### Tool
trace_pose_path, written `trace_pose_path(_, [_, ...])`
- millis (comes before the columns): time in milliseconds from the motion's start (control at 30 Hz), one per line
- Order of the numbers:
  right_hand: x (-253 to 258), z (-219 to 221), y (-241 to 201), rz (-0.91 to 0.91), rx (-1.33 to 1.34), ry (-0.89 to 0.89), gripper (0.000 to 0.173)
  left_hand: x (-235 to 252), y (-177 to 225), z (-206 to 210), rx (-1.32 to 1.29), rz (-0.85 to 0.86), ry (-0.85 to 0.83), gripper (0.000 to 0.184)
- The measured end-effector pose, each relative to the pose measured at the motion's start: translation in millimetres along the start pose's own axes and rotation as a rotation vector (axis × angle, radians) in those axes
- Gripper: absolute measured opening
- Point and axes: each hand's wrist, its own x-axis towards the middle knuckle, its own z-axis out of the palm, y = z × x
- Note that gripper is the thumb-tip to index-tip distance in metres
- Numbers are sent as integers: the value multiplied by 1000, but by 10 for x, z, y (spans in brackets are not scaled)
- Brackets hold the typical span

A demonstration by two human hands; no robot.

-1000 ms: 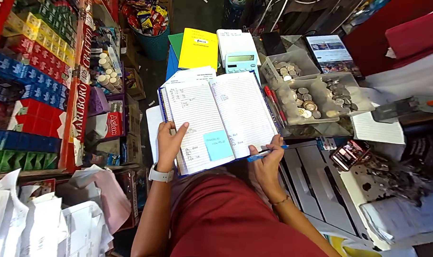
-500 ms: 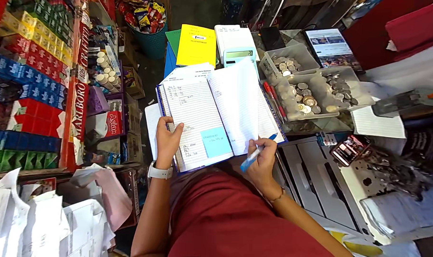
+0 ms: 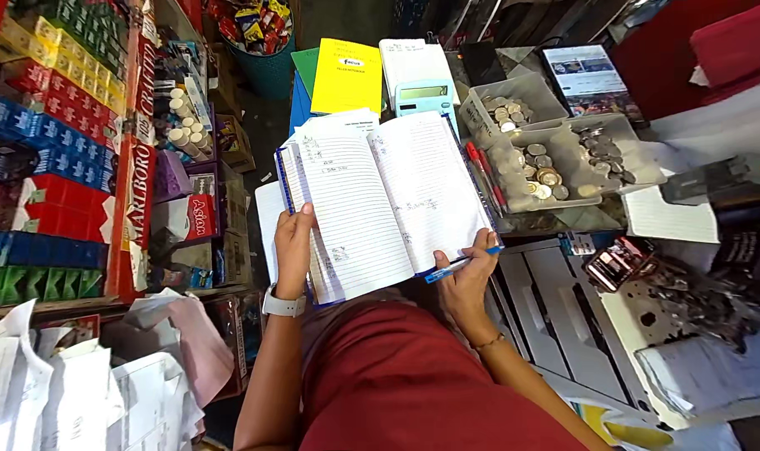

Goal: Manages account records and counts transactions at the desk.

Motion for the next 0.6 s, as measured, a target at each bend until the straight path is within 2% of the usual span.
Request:
trace_pose_path(100, [-3, 18, -53, -33, 87, -8, 37, 26, -7, 11, 41, -1, -1, 45])
trace_pose_path(167, [6, 28, -223, -26, 209, 59, 19, 33, 9, 12, 88, 10, -7, 33])
trace_pose_path(267, [-9, -16, -522, -168, 486, 71, 4, 34, -36, 8, 142, 43, -14, 26])
trace_pose_path(333, [-17, -73, -628, -267, 661, -26, 12, 17, -38, -5, 129, 13, -7, 24])
trace_pose_path(400, [-13, -80, -530, -252, 704, -65, 27, -3, -30, 0, 97, -37, 11, 37])
trace_pose_path(467, [-10, -67, -321, -129, 470, 24, 41, -9, -45, 8, 66, -53, 18, 45])
trace_pose_path(500, [13, -68, -217, -59, 312, 41, 50, -6, -63, 5, 49, -36, 11, 42])
trace_pose_path(600, [30, -52, -42, 68, 67, 10, 65, 6, -117, 1, 17, 30, -17, 16])
